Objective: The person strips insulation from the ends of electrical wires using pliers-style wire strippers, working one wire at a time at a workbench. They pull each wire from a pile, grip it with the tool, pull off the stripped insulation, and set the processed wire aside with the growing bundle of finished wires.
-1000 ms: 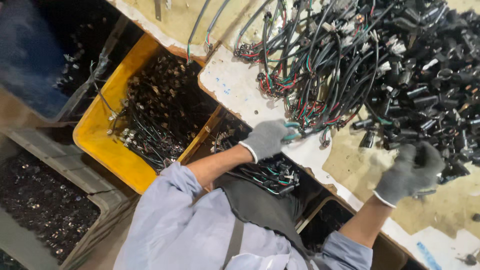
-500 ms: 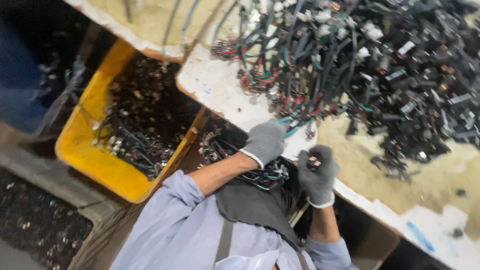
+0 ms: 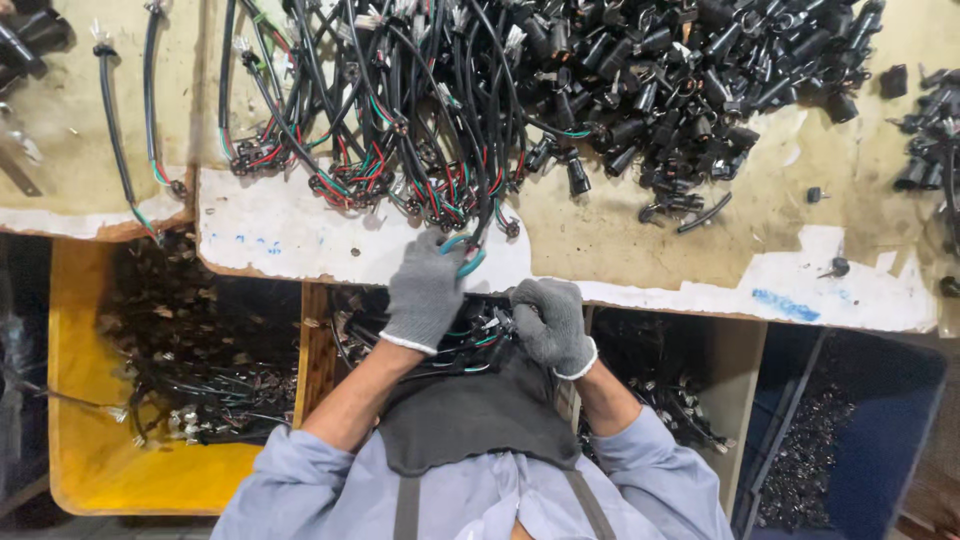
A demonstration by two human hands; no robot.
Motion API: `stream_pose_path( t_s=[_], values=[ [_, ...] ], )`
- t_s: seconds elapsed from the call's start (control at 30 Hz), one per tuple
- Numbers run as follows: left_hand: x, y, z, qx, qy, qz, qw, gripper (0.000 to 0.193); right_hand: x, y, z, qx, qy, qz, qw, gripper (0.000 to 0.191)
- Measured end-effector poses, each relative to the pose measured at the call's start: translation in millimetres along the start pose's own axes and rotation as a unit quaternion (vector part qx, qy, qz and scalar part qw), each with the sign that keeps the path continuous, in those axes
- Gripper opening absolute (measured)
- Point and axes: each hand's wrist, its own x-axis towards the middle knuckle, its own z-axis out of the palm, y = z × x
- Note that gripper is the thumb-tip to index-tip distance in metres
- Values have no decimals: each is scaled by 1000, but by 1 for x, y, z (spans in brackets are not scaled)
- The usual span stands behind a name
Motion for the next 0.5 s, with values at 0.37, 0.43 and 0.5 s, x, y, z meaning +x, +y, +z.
stream_pose_path(
  t_s=[0.37, 0.43, 0.5],
  values=[
    [4, -21, -5, -117, -120, -90, 982, 20, 1, -16, 18, -32, 51, 5, 998, 22],
    [9, -21, -9, -134, -118, -92, 980, 19, 1, -16, 20, -40, 54, 13, 998, 20],
    [13, -23, -23, -155, -132, -96, 974, 22, 1, -14, 18, -39, 45, 12, 998, 23]
  ],
)
